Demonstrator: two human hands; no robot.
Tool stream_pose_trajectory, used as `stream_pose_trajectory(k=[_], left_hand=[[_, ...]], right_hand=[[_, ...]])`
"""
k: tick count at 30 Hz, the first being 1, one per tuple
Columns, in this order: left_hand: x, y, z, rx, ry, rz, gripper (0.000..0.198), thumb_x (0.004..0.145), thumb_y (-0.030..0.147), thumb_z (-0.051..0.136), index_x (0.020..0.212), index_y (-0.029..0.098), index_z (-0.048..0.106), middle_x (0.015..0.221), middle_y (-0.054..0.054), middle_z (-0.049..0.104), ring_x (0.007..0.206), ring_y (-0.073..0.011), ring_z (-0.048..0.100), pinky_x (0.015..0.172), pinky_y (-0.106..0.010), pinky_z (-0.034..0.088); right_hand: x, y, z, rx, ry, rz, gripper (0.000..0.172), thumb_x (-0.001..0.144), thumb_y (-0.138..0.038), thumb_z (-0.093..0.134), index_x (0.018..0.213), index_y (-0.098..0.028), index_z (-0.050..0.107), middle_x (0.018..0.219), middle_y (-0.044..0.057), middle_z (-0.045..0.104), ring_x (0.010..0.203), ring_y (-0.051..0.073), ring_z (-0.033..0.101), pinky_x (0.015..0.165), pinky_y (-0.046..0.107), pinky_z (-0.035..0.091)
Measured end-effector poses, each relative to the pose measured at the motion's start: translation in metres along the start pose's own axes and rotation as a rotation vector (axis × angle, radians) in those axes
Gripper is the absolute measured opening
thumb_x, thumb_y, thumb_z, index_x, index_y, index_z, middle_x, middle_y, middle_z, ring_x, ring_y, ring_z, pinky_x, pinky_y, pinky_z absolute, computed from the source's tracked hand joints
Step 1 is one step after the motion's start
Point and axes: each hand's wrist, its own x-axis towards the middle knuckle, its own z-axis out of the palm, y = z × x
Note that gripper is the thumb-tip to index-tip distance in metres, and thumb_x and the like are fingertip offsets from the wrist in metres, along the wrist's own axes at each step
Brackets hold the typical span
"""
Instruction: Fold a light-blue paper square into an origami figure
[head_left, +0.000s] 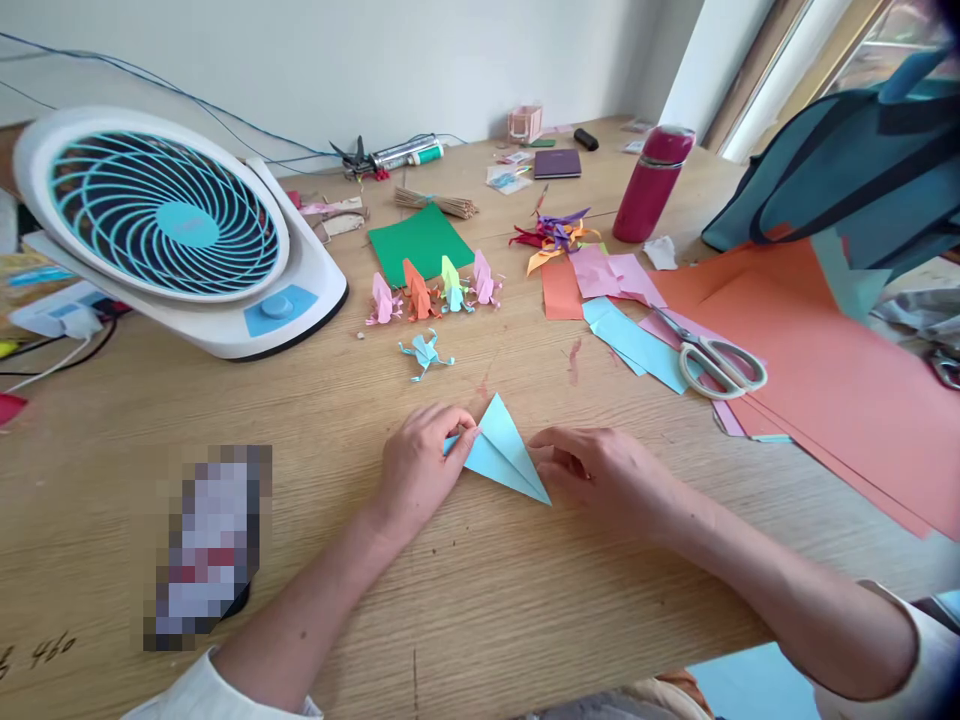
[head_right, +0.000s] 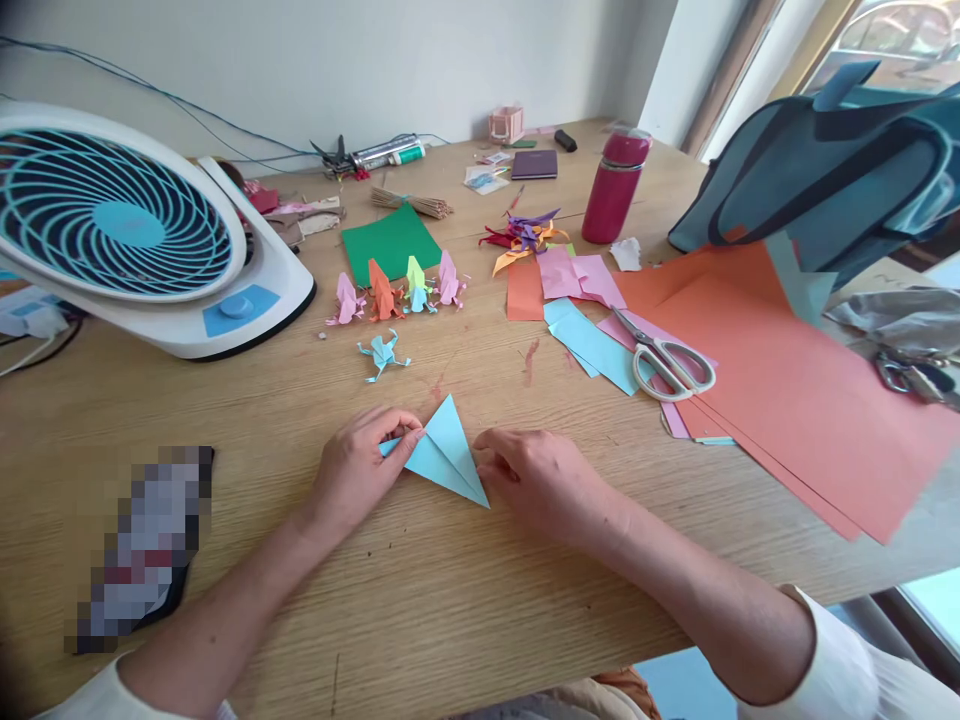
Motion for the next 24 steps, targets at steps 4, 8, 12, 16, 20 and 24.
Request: stream_pose_trajectory(k=[4, 8, 12, 16, 20, 24], left_hand=[[-0.002, 0.002, 0.004, 0.07, 0.087, 0.281, 0.015, 0.093, 0.015, 0.057, 0.103, 0.018, 0.068, 0.104, -0.009, 0.066, 0.099, -0.0225, 0.06, 0.088, -0.038, 0.049], [-0.005, 0.005, 0.004, -0.049, -0.005, 0.521, 0.021, 0.094, 0.014, 0.056, 0.113, 0.016, 0.066, 0.121, -0.012, 0.066, 0.113, -0.0223, 0.062, 0.097, -0.039, 0.051], [-0.007, 0.004, 0.004, -0.096, -0.138, 0.625, 0.039, 0.093, 0.035, 0.062, 0.124, 0.011, 0.061, 0.132, -0.018, 0.062, 0.127, -0.0263, 0.057, 0.105, -0.041, 0.05], [-0.006, 0.001, 0.005, -0.025, -0.172, 0.683, 0.041, 0.094, 0.036, 0.062, 0.128, 0.013, 0.06, 0.132, -0.015, 0.064, 0.129, -0.0256, 0.057, 0.107, -0.041, 0.05], [-0.005, 0.001, 0.006, 0.017, -0.163, 0.702, 0.033, 0.096, 0.031, 0.059, 0.126, 0.018, 0.062, 0.129, -0.01, 0.067, 0.128, -0.0245, 0.057, 0.106, -0.043, 0.05], [-0.006, 0.003, 0.008, 0.031, -0.161, 0.687, 0.032, 0.095, 0.032, 0.06, 0.123, 0.017, 0.064, 0.126, -0.009, 0.069, 0.126, -0.025, 0.059, 0.104, -0.043, 0.051]], right_hand=[[-0.002, 0.003, -0.003, -0.08, -0.02, -0.132, 0.022, 0.1, -0.018, 0.043, 0.092, -0.018, 0.063, 0.086, 0.004, 0.058, 0.073, 0.014, 0.056, 0.066, 0.026, 0.039], [-0.002, 0.005, -0.004, -0.111, -0.051, -0.15, 0.019, 0.1, -0.018, 0.045, 0.093, -0.017, 0.064, 0.087, 0.003, 0.055, 0.073, 0.014, 0.055, 0.067, 0.026, 0.039], [-0.001, 0.005, -0.006, -0.106, -0.076, -0.16, 0.02, 0.099, -0.015, 0.047, 0.092, -0.015, 0.065, 0.087, 0.004, 0.054, 0.075, 0.014, 0.055, 0.068, 0.026, 0.041], [-0.001, 0.007, -0.008, -0.101, -0.111, -0.207, 0.024, 0.096, -0.009, 0.045, 0.104, -0.016, 0.067, 0.09, 0.005, 0.055, 0.077, 0.015, 0.056, 0.069, 0.026, 0.042], [-0.002, 0.01, -0.011, -0.102, -0.141, -0.23, 0.03, 0.093, -0.007, 0.046, 0.112, -0.017, 0.067, 0.09, 0.005, 0.055, 0.076, 0.015, 0.055, 0.07, 0.027, 0.042], [-0.003, 0.012, -0.017, -0.038, -0.153, -0.256, 0.03, 0.094, -0.006, 0.045, 0.108, -0.018, 0.068, 0.095, 0.006, 0.058, 0.08, 0.015, 0.059, 0.074, 0.027, 0.045]])
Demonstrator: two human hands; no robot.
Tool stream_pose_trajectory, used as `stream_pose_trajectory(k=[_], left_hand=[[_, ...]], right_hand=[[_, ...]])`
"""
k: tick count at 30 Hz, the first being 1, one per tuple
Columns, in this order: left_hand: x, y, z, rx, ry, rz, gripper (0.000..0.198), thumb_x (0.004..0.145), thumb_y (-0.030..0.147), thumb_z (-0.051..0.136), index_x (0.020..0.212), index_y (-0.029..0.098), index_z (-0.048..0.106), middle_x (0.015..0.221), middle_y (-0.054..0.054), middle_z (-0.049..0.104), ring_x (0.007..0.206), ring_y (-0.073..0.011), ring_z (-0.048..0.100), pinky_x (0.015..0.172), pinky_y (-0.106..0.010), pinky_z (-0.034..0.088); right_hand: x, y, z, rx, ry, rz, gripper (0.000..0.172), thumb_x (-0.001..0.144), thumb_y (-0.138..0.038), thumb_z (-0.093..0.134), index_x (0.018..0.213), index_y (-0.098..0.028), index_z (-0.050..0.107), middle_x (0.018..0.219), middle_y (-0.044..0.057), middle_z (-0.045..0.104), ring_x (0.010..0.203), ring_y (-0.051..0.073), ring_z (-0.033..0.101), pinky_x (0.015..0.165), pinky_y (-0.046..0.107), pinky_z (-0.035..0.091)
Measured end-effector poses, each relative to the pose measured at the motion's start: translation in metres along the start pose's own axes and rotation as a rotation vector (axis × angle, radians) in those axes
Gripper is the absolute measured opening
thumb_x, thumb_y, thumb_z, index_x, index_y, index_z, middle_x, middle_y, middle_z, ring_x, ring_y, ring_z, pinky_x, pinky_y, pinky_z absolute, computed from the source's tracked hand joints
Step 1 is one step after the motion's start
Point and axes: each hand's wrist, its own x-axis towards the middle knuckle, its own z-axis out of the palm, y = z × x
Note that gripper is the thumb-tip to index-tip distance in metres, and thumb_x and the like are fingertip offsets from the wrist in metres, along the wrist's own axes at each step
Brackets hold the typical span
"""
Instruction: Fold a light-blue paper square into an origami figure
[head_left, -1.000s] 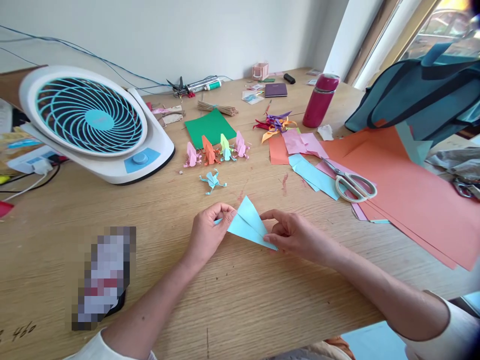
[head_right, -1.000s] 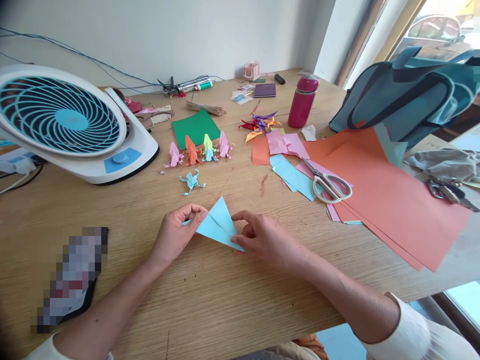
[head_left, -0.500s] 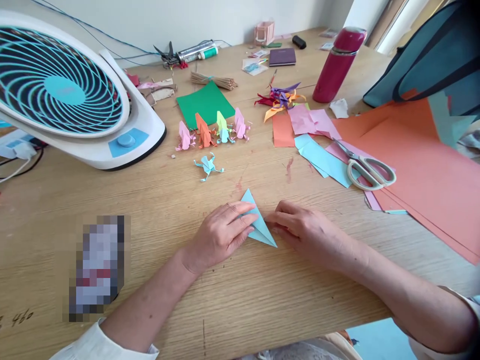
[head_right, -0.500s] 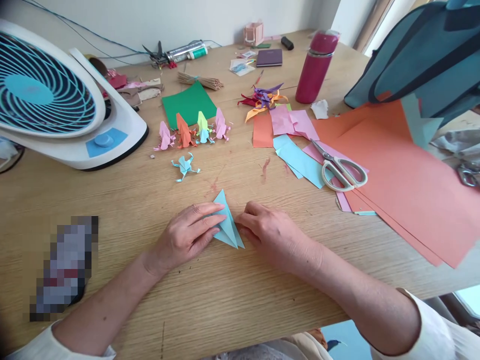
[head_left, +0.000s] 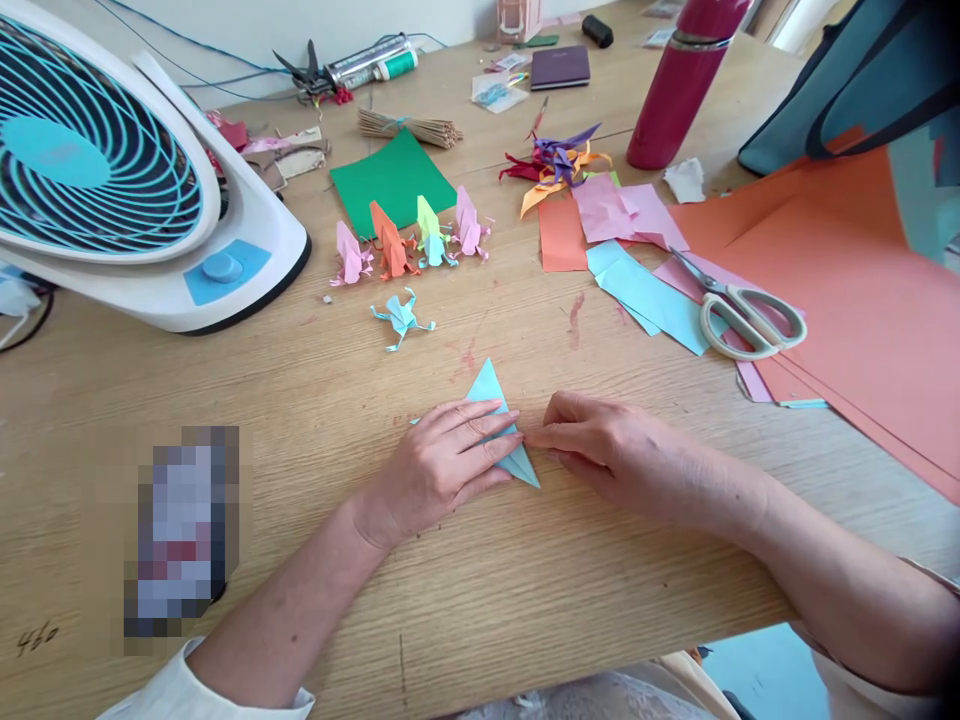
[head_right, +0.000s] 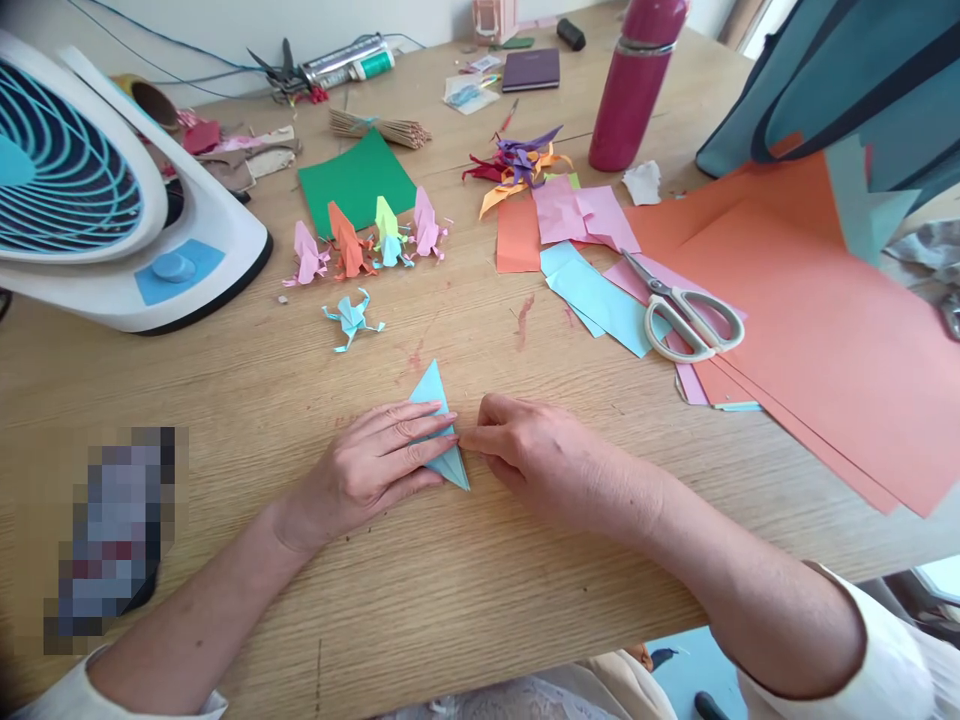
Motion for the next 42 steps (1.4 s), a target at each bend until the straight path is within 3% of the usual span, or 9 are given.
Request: stream_pose_trajectory(k=[4, 10, 21, 32, 42], left_hand=[[0.001, 0.001, 0.0, -0.012, -0.016, -0.021, 0.029, 0.095, 0.032, 0.06, 0.12, 0.019, 0.065, 0.126, -0.008, 0.069, 0.125, -0.0246, 0.059, 0.103, -0.043, 0.05], [0.002, 0.0, -0.001, -0.024, -0.023, -0.029, 0.026, 0.095, 0.032, 0.061, 0.117, 0.02, 0.067, 0.127, -0.007, 0.069, 0.124, -0.0239, 0.059, 0.107, -0.045, 0.046], [0.003, -0.001, -0.001, -0.084, -0.047, -0.064, 0.026, 0.095, 0.032, 0.061, 0.117, 0.022, 0.067, 0.127, -0.007, 0.069, 0.125, -0.0239, 0.059, 0.109, -0.046, 0.045], [0.002, -0.001, 0.0, -0.111, -0.053, -0.086, 0.026, 0.095, 0.033, 0.06, 0.118, 0.023, 0.068, 0.128, -0.006, 0.068, 0.126, -0.0235, 0.058, 0.11, -0.045, 0.044], [0.002, 0.0, 0.0, -0.092, -0.046, -0.076, 0.025, 0.095, 0.032, 0.06, 0.118, 0.023, 0.067, 0.128, -0.006, 0.068, 0.125, -0.0237, 0.058, 0.11, -0.046, 0.044]], right_hand=[[-0.006, -0.003, -0.007, 0.05, -0.081, -0.053, 0.027, 0.094, -0.004, 0.045, 0.094, -0.018, 0.069, 0.095, 0.006, 0.061, 0.08, 0.015, 0.059, 0.072, 0.027, 0.045], [-0.024, -0.016, -0.005, -0.039, -0.17, -0.047, 0.02, 0.094, -0.008, 0.049, 0.097, -0.021, 0.065, 0.097, 0.006, 0.061, 0.084, 0.018, 0.058, 0.073, 0.03, 0.046], [-0.029, -0.02, -0.001, -0.228, -0.127, -0.184, 0.023, 0.095, -0.013, 0.043, 0.088, -0.019, 0.063, 0.092, 0.009, 0.06, 0.075, 0.02, 0.053, 0.068, 0.037, 0.045], [-0.032, -0.025, -0.008, -0.253, -0.135, -0.192, 0.025, 0.096, -0.013, 0.042, 0.109, -0.018, 0.063, 0.092, 0.008, 0.062, 0.073, 0.019, 0.056, 0.063, 0.035, 0.046], [-0.029, -0.024, 0.006, -0.337, -0.122, -0.22, 0.021, 0.094, -0.013, 0.044, 0.091, -0.019, 0.063, 0.094, 0.008, 0.059, 0.076, 0.02, 0.052, 0.066, 0.038, 0.045]])
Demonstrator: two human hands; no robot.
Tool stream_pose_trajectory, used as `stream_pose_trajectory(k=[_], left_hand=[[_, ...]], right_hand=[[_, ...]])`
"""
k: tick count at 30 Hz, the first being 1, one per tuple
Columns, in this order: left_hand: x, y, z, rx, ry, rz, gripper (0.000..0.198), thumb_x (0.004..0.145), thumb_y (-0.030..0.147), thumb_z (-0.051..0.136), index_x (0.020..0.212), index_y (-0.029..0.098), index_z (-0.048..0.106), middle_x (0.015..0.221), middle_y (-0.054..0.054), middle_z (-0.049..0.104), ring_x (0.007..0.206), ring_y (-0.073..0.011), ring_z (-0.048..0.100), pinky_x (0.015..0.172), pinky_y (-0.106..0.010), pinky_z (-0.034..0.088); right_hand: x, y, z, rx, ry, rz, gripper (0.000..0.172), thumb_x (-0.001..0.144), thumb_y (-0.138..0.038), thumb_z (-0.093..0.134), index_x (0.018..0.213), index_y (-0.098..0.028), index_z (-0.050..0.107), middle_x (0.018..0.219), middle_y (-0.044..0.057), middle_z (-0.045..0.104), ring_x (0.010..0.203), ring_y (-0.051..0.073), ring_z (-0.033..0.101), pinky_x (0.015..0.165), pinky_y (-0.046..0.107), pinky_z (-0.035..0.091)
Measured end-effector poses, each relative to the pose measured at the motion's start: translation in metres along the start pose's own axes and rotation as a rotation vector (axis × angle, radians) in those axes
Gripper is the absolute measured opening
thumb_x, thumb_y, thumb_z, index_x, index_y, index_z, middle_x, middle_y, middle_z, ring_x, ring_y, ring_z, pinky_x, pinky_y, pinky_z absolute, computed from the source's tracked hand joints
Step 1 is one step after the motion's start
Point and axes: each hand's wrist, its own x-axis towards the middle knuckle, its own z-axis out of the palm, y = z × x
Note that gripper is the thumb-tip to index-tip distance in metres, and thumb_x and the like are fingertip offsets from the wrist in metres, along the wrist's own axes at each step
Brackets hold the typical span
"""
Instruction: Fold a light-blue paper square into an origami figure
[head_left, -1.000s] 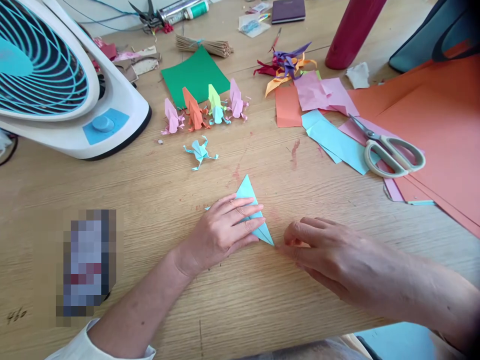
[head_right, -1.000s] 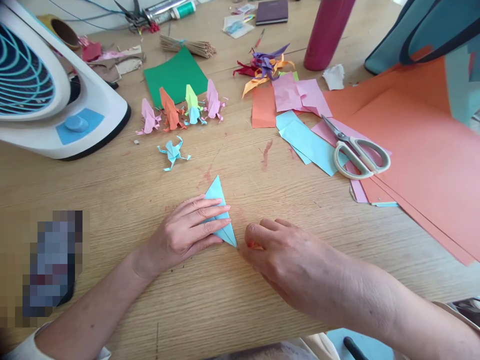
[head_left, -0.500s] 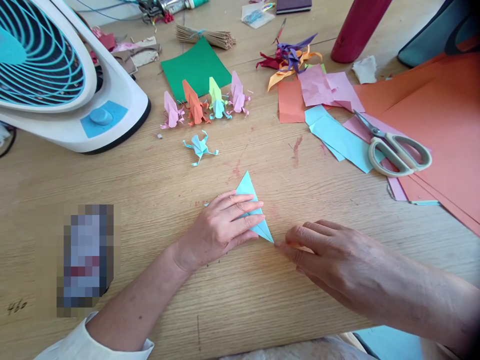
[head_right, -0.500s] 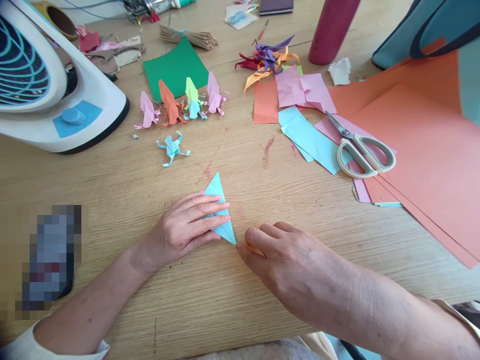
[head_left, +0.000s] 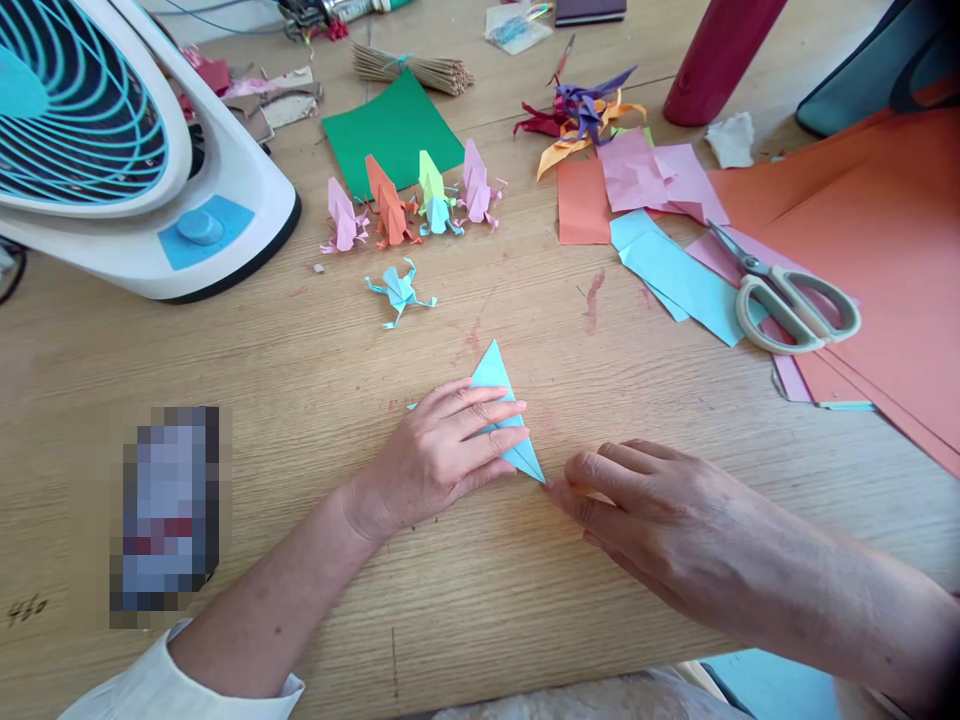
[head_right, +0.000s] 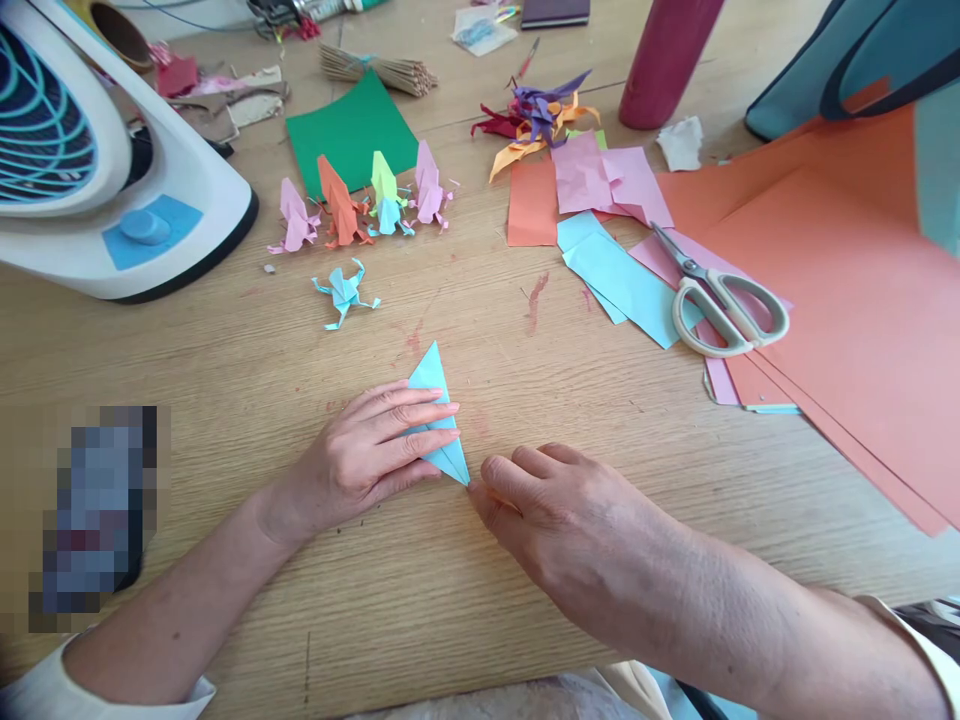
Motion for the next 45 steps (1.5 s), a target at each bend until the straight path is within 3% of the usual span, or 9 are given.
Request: stream_pose_trajectory(k=[13, 20, 33, 37, 40, 45], left_hand=[[0.001, 0.003, 0.002, 0.077, 0.038, 0.067, 0.023, 0.096, 0.028, 0.06, 0.116, 0.021, 0.067, 0.127, -0.005, 0.069, 0.125, -0.0223, 0.06, 0.105, -0.042, 0.049], [-0.001, 0.003, 0.002, 0.057, 0.008, 0.068, 0.028, 0.094, 0.027, 0.062, 0.121, 0.019, 0.065, 0.129, -0.007, 0.067, 0.127, -0.0231, 0.057, 0.107, -0.043, 0.049], [-0.003, 0.008, 0.001, 0.125, 0.0, 0.063, 0.027, 0.097, 0.028, 0.058, 0.121, 0.017, 0.064, 0.131, -0.007, 0.066, 0.129, -0.024, 0.056, 0.108, -0.044, 0.049], [-0.007, 0.02, 0.002, 0.234, -0.043, -0.012, 0.032, 0.098, 0.035, 0.054, 0.123, 0.016, 0.063, 0.133, -0.011, 0.063, 0.124, -0.0266, 0.058, 0.102, -0.044, 0.052], [-0.011, 0.029, 0.004, 0.277, -0.087, -0.058, 0.04, 0.099, 0.038, 0.051, 0.13, 0.015, 0.059, 0.132, -0.013, 0.063, 0.123, -0.029, 0.059, 0.1, -0.046, 0.052], [-0.022, 0.039, 0.007, 0.288, -0.119, -0.089, 0.06, 0.101, 0.048, 0.041, 0.141, 0.004, 0.045, 0.148, -0.019, 0.048, 0.141, -0.0323, 0.041, 0.112, -0.048, 0.04]], right_hand=[[-0.001, 0.001, 0.004, -0.009, -0.027, 0.013, 0.013, 0.093, -0.015, 0.049, 0.092, -0.018, 0.062, 0.095, 0.008, 0.057, 0.078, 0.02, 0.05, 0.066, 0.036, 0.042], [-0.008, 0.006, -0.001, 0.077, 0.04, 0.028, 0.021, 0.099, -0.015, 0.042, 0.097, -0.017, 0.063, 0.094, 0.008, 0.06, 0.078, 0.017, 0.054, 0.069, 0.033, 0.042], [0.002, -0.003, 0.016, -0.162, 0.066, 0.027, 0.019, 0.093, -0.018, 0.05, 0.107, -0.017, 0.063, 0.094, 0.008, 0.057, 0.08, 0.021, 0.051, 0.069, 0.036, 0.044], [0.001, -0.004, 0.019, -0.185, 0.065, 0.015, 0.019, 0.091, -0.017, 0.052, 0.106, -0.018, 0.064, 0.102, 0.009, 0.06, 0.082, 0.021, 0.053, 0.072, 0.037, 0.047], [0.004, -0.007, 0.018, -0.241, 0.098, -0.015, 0.026, 0.089, -0.013, 0.051, 0.111, -0.014, 0.066, 0.111, 0.013, 0.062, 0.096, 0.026, 0.055, 0.077, 0.04, 0.049], [0.004, -0.013, 0.019, -0.295, 0.16, -0.049, 0.025, 0.089, -0.014, 0.051, 0.105, -0.011, 0.07, 0.13, 0.016, 0.06, 0.111, 0.029, 0.054, 0.081, 0.04, 0.051]])
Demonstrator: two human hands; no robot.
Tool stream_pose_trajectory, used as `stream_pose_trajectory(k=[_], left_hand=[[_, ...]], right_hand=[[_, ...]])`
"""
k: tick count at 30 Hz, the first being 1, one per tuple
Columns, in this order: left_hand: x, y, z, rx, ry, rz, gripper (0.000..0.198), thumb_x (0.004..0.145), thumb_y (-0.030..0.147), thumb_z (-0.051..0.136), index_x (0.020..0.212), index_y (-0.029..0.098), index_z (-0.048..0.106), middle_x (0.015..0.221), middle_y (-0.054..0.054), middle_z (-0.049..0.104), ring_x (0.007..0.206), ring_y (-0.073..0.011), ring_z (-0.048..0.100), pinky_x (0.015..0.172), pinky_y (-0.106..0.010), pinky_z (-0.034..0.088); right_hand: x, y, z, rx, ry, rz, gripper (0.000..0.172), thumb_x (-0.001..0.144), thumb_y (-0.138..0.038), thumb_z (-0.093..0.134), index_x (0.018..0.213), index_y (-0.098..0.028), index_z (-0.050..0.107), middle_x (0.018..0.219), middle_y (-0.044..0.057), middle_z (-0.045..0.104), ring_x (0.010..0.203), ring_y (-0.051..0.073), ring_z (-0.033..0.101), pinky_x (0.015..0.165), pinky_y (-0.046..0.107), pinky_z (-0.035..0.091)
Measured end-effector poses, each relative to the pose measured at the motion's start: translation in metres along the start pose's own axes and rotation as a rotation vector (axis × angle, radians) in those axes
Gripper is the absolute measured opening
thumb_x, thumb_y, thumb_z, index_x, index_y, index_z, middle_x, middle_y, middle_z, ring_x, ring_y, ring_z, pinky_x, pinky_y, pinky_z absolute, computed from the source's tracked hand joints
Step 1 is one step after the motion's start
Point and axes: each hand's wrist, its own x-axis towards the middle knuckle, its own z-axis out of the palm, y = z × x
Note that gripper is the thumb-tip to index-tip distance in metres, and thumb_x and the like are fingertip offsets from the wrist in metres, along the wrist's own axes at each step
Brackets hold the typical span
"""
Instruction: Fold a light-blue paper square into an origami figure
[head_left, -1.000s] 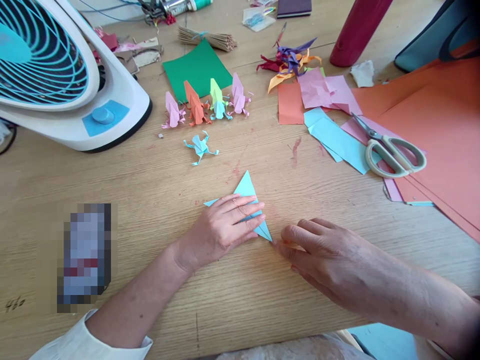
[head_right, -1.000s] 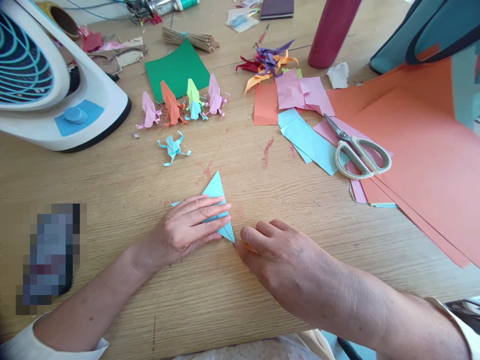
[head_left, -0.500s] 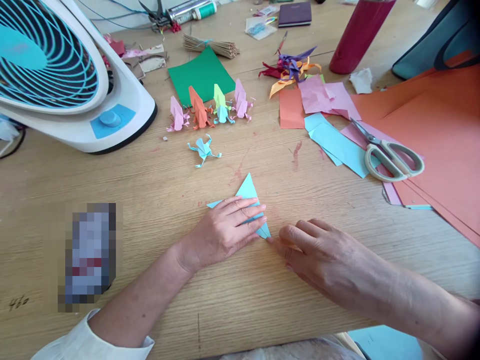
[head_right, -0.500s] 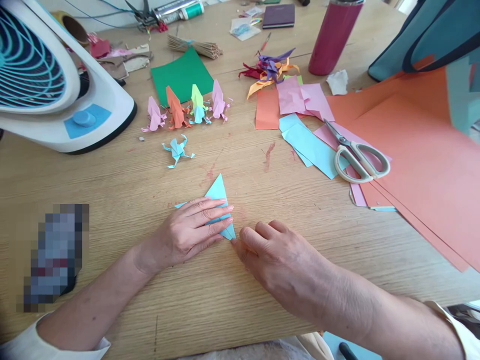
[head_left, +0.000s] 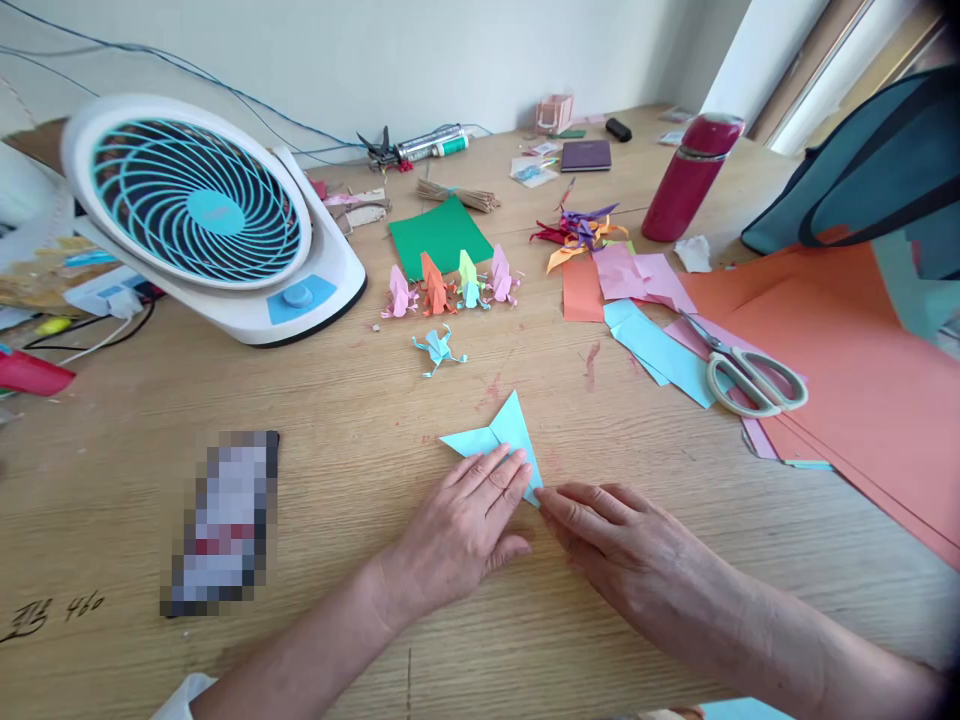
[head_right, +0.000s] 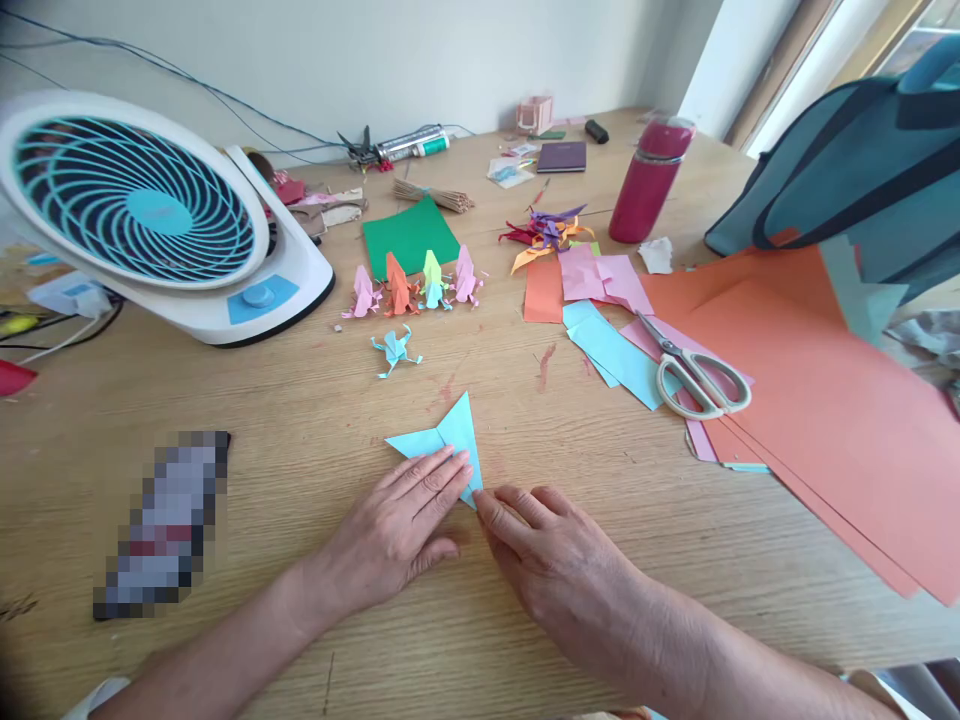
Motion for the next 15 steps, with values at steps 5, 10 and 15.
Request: stream_pose_trajectory(k=[5, 10, 15], left_hand=[[-0.006, 0.008, 0.001, -0.012, -0.078, -0.026, 0.072, 0.098, 0.058, 0.038, 0.148, 0.006, 0.036, 0.157, -0.018, 0.034, 0.148, -0.0313, 0.029, 0.118, -0.049, 0.029], [-0.005, 0.014, 0.004, -0.031, -0.132, -0.039, 0.081, 0.097, 0.064, 0.034, 0.152, 0.005, 0.026, 0.161, -0.017, 0.024, 0.151, -0.028, 0.019, 0.122, -0.044, 0.02], [-0.003, 0.008, 0.007, -0.039, -0.152, -0.084, 0.082, 0.096, 0.066, 0.031, 0.154, 0.007, 0.023, 0.162, -0.018, 0.021, 0.152, -0.0287, 0.017, 0.122, -0.046, 0.019]], right_hand=[[-0.005, -0.002, 0.004, 0.044, -0.008, 0.017, 0.017, 0.09, -0.017, 0.055, 0.093, -0.014, 0.071, 0.135, 0.015, 0.058, 0.114, 0.029, 0.055, 0.086, 0.041, 0.052], [-0.008, -0.001, 0.003, 0.113, -0.045, 0.045, 0.017, 0.092, -0.017, 0.053, 0.09, -0.017, 0.07, 0.141, 0.012, 0.054, 0.118, 0.027, 0.054, 0.092, 0.043, 0.05], [-0.008, -0.005, 0.0, 0.149, -0.048, 0.077, 0.025, 0.096, -0.015, 0.046, 0.096, -0.017, 0.071, 0.144, 0.01, 0.052, 0.122, 0.027, 0.052, 0.097, 0.045, 0.048]])
